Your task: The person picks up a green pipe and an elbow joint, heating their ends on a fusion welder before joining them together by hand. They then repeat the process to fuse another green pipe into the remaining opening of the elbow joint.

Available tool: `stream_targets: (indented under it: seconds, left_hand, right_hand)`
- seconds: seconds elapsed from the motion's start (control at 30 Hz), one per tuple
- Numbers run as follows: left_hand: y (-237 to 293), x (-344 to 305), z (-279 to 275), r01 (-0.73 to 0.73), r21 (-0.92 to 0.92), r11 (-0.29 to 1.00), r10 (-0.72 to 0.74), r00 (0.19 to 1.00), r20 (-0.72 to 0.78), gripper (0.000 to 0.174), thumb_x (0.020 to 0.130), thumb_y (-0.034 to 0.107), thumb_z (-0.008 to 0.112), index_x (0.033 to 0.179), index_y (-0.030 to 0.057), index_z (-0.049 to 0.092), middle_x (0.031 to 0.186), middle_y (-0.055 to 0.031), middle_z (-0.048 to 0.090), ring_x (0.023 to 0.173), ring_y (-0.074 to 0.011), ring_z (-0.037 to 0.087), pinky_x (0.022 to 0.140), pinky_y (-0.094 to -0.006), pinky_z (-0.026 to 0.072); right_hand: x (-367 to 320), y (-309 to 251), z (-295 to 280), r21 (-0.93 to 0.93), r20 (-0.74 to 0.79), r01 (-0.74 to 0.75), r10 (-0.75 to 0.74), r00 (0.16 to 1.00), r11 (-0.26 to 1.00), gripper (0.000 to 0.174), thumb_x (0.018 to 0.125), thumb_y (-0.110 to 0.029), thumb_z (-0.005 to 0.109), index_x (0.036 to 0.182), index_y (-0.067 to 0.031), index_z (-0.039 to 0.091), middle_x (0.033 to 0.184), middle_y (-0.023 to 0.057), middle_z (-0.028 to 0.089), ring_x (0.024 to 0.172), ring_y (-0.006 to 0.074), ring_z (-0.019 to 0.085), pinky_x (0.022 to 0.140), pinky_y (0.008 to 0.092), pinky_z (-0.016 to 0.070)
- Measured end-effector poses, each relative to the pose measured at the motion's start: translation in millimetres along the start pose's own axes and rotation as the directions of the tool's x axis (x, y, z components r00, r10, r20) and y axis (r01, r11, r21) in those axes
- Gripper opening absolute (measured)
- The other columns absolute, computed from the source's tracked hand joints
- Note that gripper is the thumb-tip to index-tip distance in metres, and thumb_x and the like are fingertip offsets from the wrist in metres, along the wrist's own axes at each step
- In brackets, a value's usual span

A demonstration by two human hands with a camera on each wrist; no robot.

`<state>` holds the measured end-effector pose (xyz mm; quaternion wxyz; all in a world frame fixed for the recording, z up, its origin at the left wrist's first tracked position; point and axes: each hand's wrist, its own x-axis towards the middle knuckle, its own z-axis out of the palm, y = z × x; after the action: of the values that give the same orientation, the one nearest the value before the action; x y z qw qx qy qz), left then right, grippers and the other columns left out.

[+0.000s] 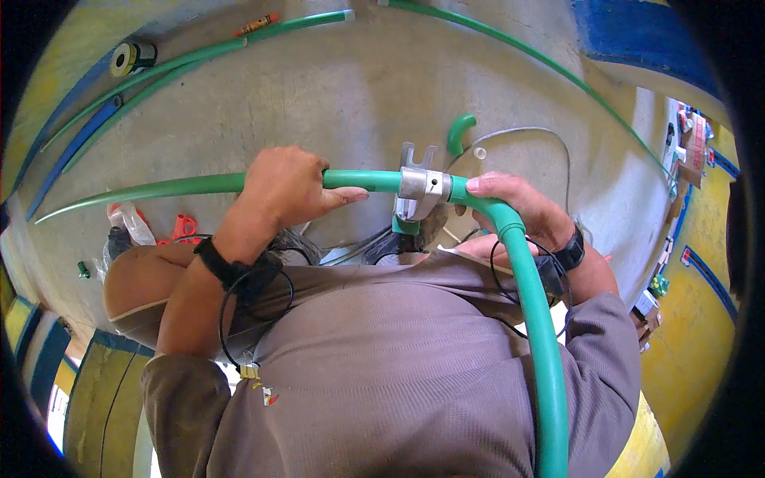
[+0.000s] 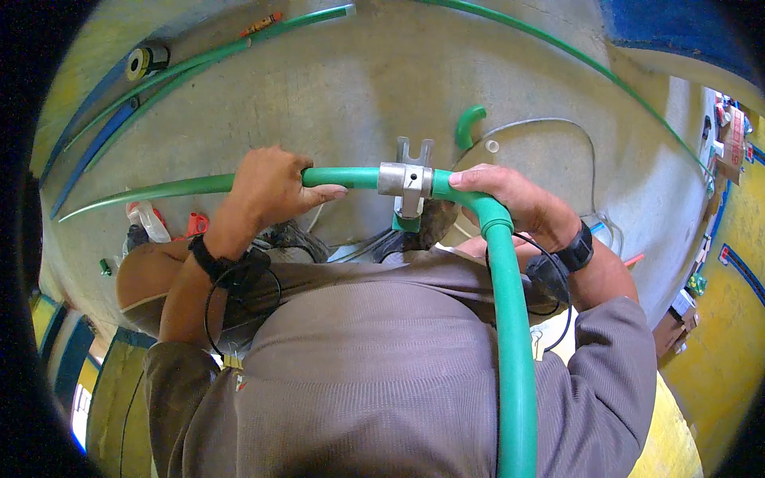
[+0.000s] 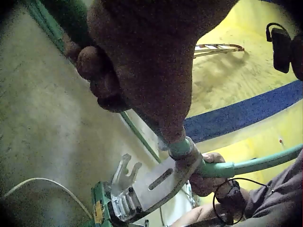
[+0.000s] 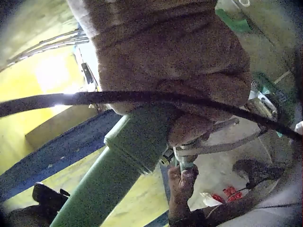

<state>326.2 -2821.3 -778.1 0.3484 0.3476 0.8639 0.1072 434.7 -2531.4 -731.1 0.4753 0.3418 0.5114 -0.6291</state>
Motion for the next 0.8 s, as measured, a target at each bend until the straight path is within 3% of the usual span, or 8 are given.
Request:
stream_targets:
  seconds: [0.13,0.23,0.3,0.4,0.8]
  left_hand:
    - [-1.4,-1.0,2.3,-0.025,0.001,1.0,0.025,0.999,-0.025,0.071,0.073,0.072,0.057,0.059,0.0034,0.067,0.055,-0.0174,0.058,0.055,-0.0366,0.06,0.054,-0.0441,0.0493]
    - [-3.5,0.5,0.2,-0.077,0.031,0.997,0.077,0.997,0.006,0.072,0.074,0.072,0.056,0.058,0.0021,0.066,0.054,-0.0185,0.057,0.054,-0.0374,0.059,0.053,-0.0444,0.0487]
    - [-4.4,-0.3,-1.5,-0.081,0.028,0.996,0.081,0.996,0.023,0.072,0.075,0.071,0.056,0.058,0.0016,0.065,0.054,-0.019,0.057,0.054,-0.0377,0.059,0.053,-0.0446,0.0485]
    - [-2.8,-1.7,-3.6,-0.09,0.036,0.995,0.087,0.994,0.07,0.073,0.076,0.071,0.055,0.057,0.0008,0.065,0.054,-0.0196,0.056,0.054,-0.038,0.058,0.053,-0.045,0.0484]
    - [6.8,-3.4,-9.0,0.01,0.057,0.998,-0.016,0.995,0.099,0.071,0.074,0.074,0.054,0.063,0.0052,0.069,0.059,-0.0165,0.061,0.06,-0.036,0.063,0.057,-0.0445,0.0506]
  right_hand:
    - [-0.7,0.3,-1.9,-0.011,0.032,-0.02,0.02,0.999,1.0,0.044,0.084,-0.04,0.058,0.088,0.0044,0.061,0.051,0.0011,0.047,0.043,0.0088,0.042,0.04,0.026,0.031]
    - [2.9,4.1,-5.0,-0.032,-0.032,-0.017,0.016,0.999,0.999,0.044,0.084,-0.04,0.059,0.09,0.0036,0.062,0.055,0.0009,0.049,0.047,0.0088,0.044,0.042,0.0257,0.0327]
    - [2.3,5.6,-8.8,-0.089,0.007,-0.023,0.023,1.0,0.996,0.041,0.086,-0.041,0.061,0.091,-0.0008,0.065,0.073,0.0029,0.057,0.064,0.0105,0.051,0.057,0.0264,0.0404]
    - [2.2,3.1,-5.8,-0.024,0.092,-0.024,0.026,0.995,0.999,0.04,0.086,-0.04,0.06,0.092,-0.0003,0.064,0.079,0.0042,0.058,0.069,0.0112,0.052,0.062,0.0263,0.0414]
    - [3.3,5.8,-6.2,-0.018,0.086,0.01,-0.009,0.996,1.0,0.04,0.088,-0.04,0.059,0.092,-0.0001,0.065,0.077,0.0034,0.058,0.068,0.0112,0.052,0.061,0.0267,0.0419]
